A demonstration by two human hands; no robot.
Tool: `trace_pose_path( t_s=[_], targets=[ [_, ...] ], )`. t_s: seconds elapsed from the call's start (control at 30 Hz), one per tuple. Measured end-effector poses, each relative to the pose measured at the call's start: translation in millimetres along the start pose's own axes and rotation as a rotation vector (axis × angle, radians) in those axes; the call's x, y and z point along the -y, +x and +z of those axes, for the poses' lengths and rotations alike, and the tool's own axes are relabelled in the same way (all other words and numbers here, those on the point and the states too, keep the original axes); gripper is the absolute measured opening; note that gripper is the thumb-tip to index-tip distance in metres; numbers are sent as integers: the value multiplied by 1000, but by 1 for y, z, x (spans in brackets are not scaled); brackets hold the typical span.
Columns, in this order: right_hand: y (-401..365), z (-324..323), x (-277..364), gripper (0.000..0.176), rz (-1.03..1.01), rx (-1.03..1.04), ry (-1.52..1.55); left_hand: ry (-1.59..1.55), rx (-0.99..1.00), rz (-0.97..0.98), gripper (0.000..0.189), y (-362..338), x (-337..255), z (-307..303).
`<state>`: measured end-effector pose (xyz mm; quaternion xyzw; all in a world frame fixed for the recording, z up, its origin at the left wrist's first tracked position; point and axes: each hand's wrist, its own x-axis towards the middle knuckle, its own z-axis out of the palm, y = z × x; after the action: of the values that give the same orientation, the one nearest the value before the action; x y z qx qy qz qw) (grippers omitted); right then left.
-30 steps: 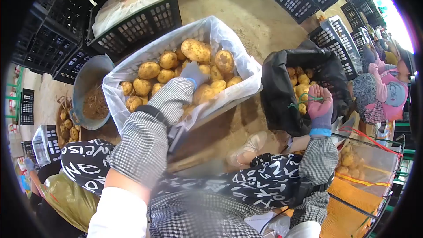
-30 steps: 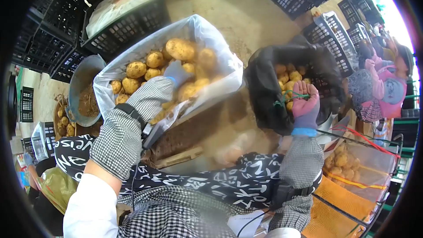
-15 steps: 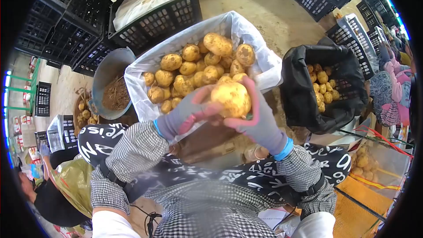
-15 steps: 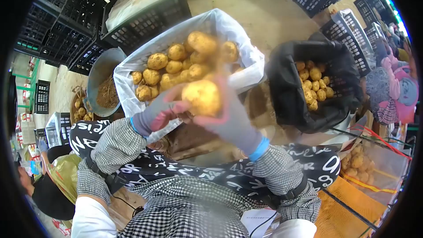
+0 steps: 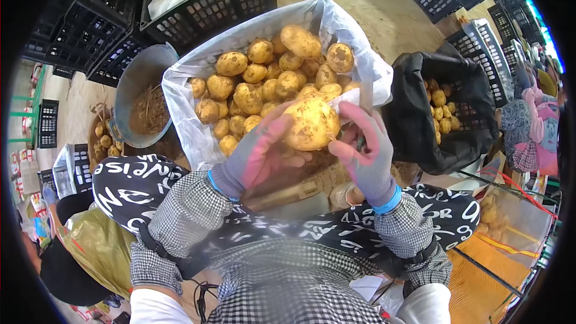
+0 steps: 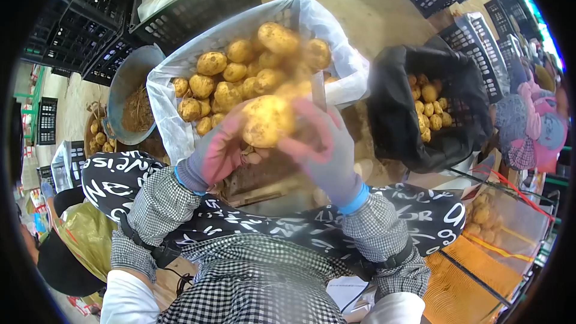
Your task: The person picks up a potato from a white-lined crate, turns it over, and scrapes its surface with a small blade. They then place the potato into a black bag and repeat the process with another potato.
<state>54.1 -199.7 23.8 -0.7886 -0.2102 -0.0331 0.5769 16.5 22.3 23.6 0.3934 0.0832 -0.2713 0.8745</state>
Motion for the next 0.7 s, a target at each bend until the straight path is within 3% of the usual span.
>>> trace_pose_path(
  t_s=[0.1,0.17,0.23,0.37,0.47,0.53,0.57,0.67,0.7],
  targets=[
    [-5,-1,-1,20,-6,14,-64,5,-30,-4,60,-2,0,3],
    [-9,1,3,15,146,17,55,-8,-68,-3,60,-1,3,7],
    [-8,0,1,17,158,37,51,-25,-106,15,61,1,4,9],
    [4,11,10,43,-8,8,-185,-65,-100,5,63,1,2,13],
    [2,18,7,57,38,80,-168,-78,-104,-21,64,0,1,20],
    [0,14,1,50,168,135,-102,-96,-115,-47,65,0,1,20],
    [-2,15,-15,35,357,22,283,-63,-103,-39,65,-2,2,20],
    [5,2,-12,28,423,-39,417,6,-85,-8,64,-2,1,20],
    [5,3,-13,26,408,-110,331,1,-94,10,64,-1,1,20]
  ],
)
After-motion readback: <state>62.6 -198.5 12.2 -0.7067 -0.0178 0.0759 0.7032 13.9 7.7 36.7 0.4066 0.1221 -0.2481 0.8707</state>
